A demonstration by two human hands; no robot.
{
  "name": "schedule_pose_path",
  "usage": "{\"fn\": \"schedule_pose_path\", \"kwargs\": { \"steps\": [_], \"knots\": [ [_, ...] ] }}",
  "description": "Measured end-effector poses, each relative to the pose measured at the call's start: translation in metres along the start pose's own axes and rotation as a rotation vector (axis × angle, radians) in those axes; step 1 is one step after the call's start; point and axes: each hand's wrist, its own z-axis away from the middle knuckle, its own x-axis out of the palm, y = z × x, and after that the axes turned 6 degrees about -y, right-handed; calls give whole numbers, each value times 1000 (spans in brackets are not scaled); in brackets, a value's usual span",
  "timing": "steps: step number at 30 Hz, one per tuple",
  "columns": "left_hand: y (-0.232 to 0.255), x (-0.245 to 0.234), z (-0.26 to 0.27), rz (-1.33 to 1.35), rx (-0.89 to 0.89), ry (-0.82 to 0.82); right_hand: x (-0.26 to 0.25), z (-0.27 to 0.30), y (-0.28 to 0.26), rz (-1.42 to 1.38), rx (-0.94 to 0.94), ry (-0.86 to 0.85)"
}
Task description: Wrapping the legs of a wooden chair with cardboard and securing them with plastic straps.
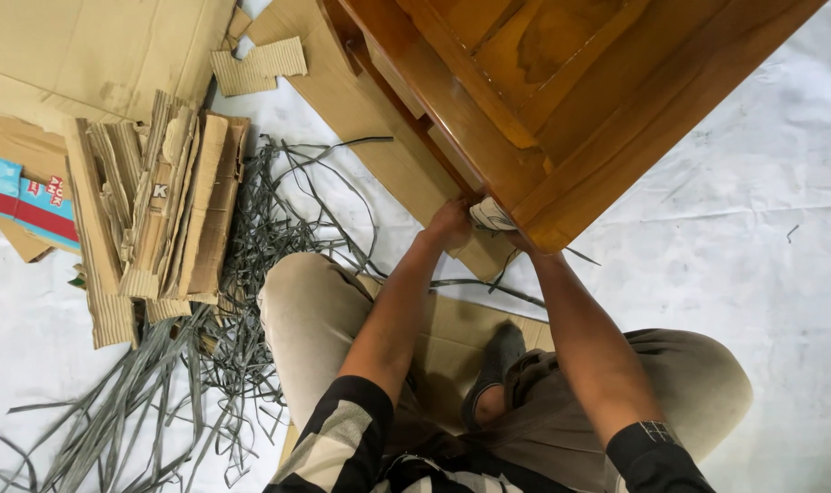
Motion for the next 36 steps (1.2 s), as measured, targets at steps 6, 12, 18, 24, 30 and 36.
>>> {"fn": "schedule_pose_path", "kwargs": {
  "steps": [6, 12, 18, 24, 30, 36],
  "knots": [
    [-30, 36, -15, -19, -51, -130, 11, 9, -3, 248, -43, 99],
    [-3, 4, -16, 163, -371, -208, 23, 15, -8, 489, -91, 200],
    [36, -50, -5, 277, -462, -309, 42, 22, -5, 736, -144, 305],
    [-3, -6, -5, 227, -457, -35, 72, 35, 10, 979, -199, 409],
    [-12, 1, 19, 171, -574, -4, 74, 66, 17, 1212, -247, 508],
    [-8, 33, 52, 305, -808, 16, 85, 101, 29, 1186, -50, 551]
  ]
}}
